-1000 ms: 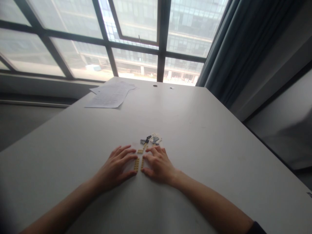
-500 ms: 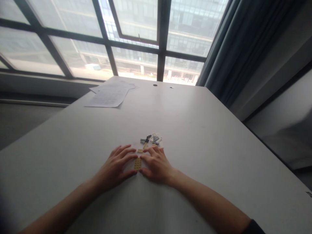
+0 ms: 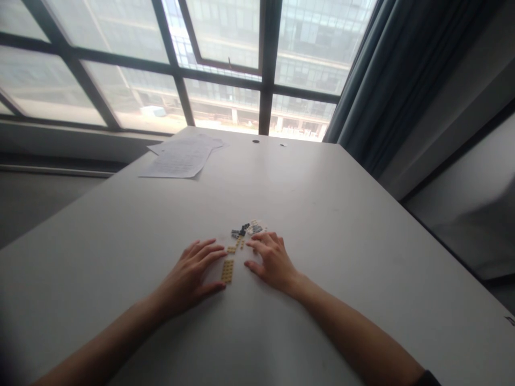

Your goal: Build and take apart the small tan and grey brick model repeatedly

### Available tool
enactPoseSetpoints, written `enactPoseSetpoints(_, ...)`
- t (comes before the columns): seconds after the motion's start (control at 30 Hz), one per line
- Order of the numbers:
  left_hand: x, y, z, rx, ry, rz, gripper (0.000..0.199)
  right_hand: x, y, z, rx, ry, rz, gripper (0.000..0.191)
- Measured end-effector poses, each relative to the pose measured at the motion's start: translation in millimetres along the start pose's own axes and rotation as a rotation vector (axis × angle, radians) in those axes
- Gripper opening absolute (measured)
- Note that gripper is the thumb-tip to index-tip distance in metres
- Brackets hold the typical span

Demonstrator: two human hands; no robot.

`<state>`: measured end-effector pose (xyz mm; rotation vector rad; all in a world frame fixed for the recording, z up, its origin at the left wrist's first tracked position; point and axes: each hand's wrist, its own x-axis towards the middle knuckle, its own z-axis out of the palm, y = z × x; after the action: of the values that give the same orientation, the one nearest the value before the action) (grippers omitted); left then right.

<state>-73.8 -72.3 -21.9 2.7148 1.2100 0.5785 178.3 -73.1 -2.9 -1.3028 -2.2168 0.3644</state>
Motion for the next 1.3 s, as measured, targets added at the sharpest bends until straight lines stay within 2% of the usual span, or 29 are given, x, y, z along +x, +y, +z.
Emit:
enactPoseSetpoints(0.13,0,-1,1.2,0.006,-0.005,0.005,0.054,14,6,3,-0.057,0.002,0.031,0.035)
enactPoseSetpoints(0.3,0,0,0.5,0.003,-0.002,0.008,0.052,34,1,13,-0.121,-0.042,-0.042,0.025)
enactPoseSetpoints(0.53,0,2,-0.8,-0.014,-0.008,-0.002,0.052,24,6,12,-0.074,-0.056,-0.141,0.011)
enactPoseSetpoints(0.63,0,1,-0.2,-0.019,-0.001,0.001,0.052,21,9,11,-0.066,-0.037,-0.108,0.022)
enactPoseSetpoints(0.77,0,1,0.3,-0.02,0.02,0.015,0.053,27,10,11,-0.086,-0.075,-0.075,0.04)
enactPoseSetpoints(1.17,-1,-2,2.0,-0.012,-0.005,0.009,0.052,38,15,8,-0.108,-0.167,-0.089,0.043)
enactPoseSetpoints(1.3,0,-1,1.9,-0.011,-0.014,0.008,0.05,44,17,8,-0.097,-0.205,-0.058,0.051)
